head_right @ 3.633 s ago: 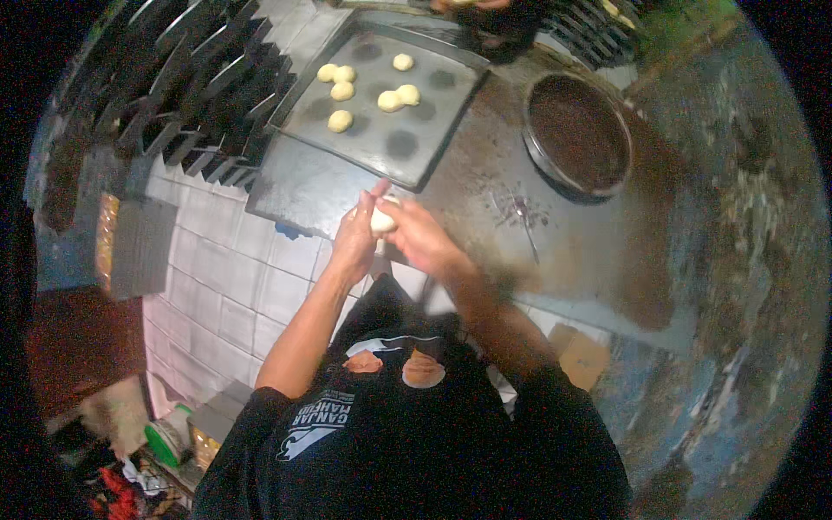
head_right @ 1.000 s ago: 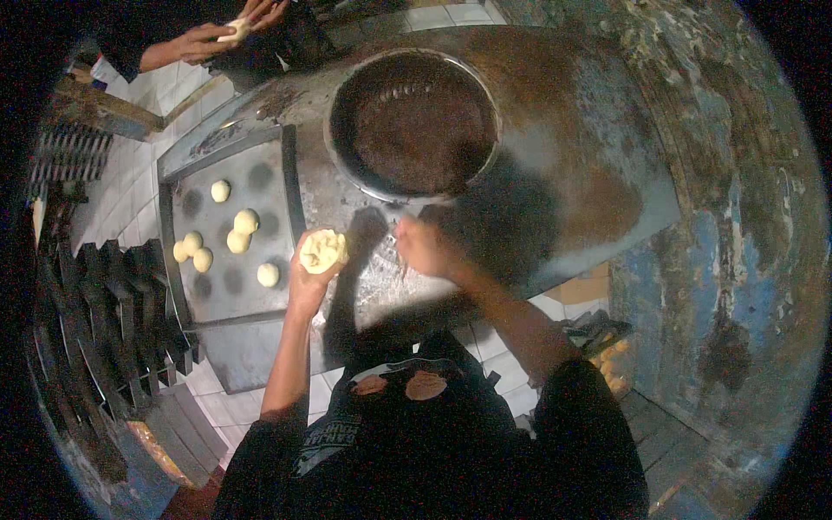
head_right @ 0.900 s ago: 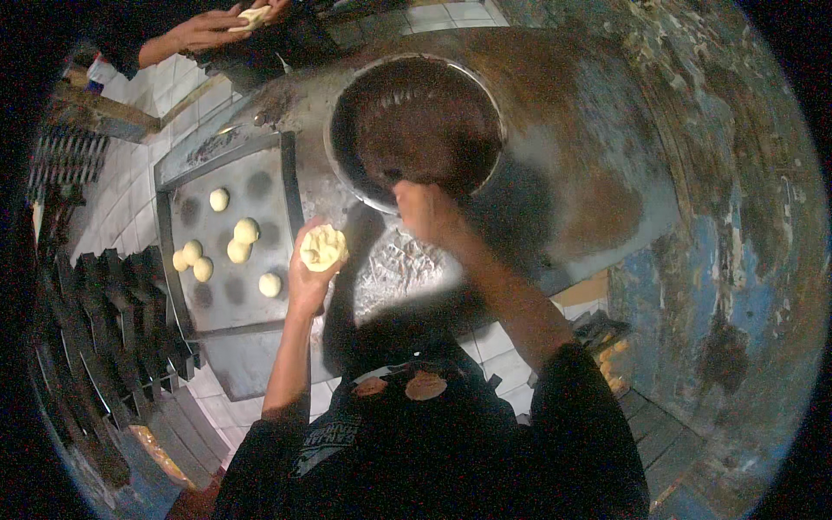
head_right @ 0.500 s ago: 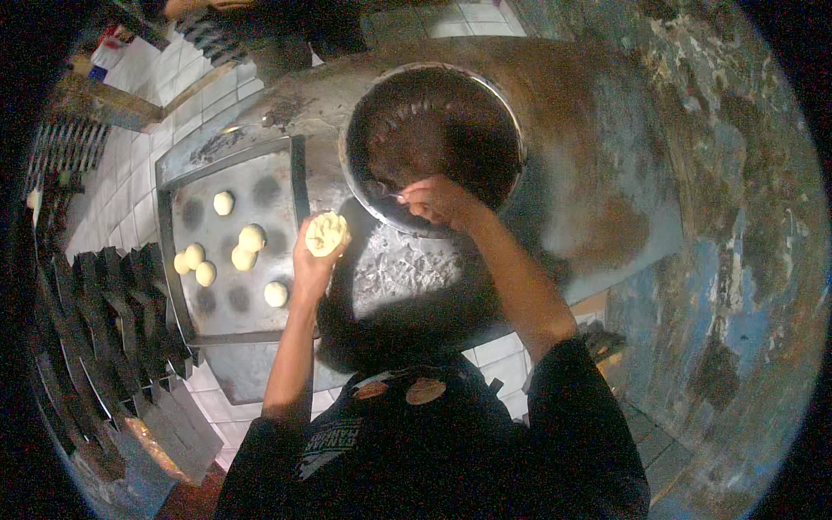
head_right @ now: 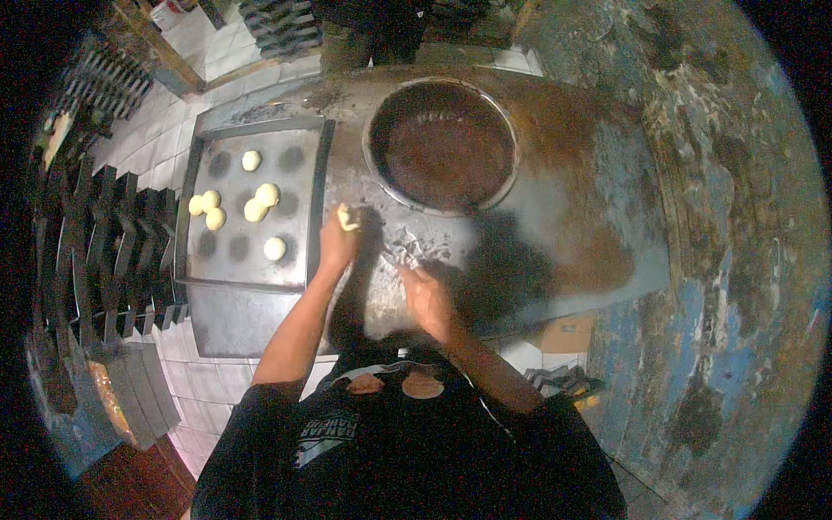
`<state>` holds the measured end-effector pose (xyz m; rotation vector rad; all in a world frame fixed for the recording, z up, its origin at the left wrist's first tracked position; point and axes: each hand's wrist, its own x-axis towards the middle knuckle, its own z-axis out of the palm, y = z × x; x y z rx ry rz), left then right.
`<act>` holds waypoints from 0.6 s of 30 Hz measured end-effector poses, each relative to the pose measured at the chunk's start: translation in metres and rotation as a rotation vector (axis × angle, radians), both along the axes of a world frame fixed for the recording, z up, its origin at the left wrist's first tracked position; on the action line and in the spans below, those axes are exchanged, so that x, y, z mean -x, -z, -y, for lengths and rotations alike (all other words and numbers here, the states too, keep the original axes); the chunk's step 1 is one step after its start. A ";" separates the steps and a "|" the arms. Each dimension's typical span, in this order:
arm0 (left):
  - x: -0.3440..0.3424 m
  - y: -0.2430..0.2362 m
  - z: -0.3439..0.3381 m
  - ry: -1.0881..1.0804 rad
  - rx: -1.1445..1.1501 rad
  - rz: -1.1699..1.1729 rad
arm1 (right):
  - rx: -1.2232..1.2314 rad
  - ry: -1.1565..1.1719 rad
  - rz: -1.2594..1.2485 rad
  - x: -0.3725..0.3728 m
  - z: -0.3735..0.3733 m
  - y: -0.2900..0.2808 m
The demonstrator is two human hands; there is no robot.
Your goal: The person fills small pieces of dough with a chocolate mixture using a spoon, rolls them into buns by hand, and places them onto a metal baking tray.
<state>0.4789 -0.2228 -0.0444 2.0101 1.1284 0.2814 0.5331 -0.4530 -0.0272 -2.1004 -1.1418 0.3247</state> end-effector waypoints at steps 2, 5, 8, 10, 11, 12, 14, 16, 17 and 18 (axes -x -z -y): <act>0.027 0.021 0.002 0.064 0.410 0.251 | -0.094 -0.005 -0.094 -0.001 0.021 0.026; 0.041 -0.011 0.065 0.184 0.705 0.499 | -0.168 0.192 -0.375 -0.022 0.005 0.015; 0.050 -0.032 0.120 0.283 0.582 0.487 | -0.142 0.255 -0.730 -0.019 0.002 -0.035; 0.058 -0.017 0.135 0.325 0.363 0.362 | 0.086 -0.021 -0.307 0.006 0.015 -0.080; 0.063 -0.008 0.142 0.251 0.508 0.465 | -0.100 -0.125 -0.229 0.021 0.030 -0.075; 0.067 -0.002 0.149 0.181 0.656 0.568 | -0.285 -0.223 -0.151 0.033 0.044 -0.069; 0.068 -0.038 0.167 0.219 0.714 0.638 | -0.314 -0.049 -0.094 0.025 0.076 -0.060; 0.079 -0.072 0.181 0.273 0.975 0.515 | -0.462 0.109 -0.401 0.035 0.096 -0.069; 0.083 -0.081 0.189 0.297 1.058 0.497 | -0.327 0.040 -0.285 0.042 0.102 -0.075; 0.086 -0.081 0.199 0.293 1.055 0.490 | -0.325 0.041 -0.217 0.050 0.105 -0.070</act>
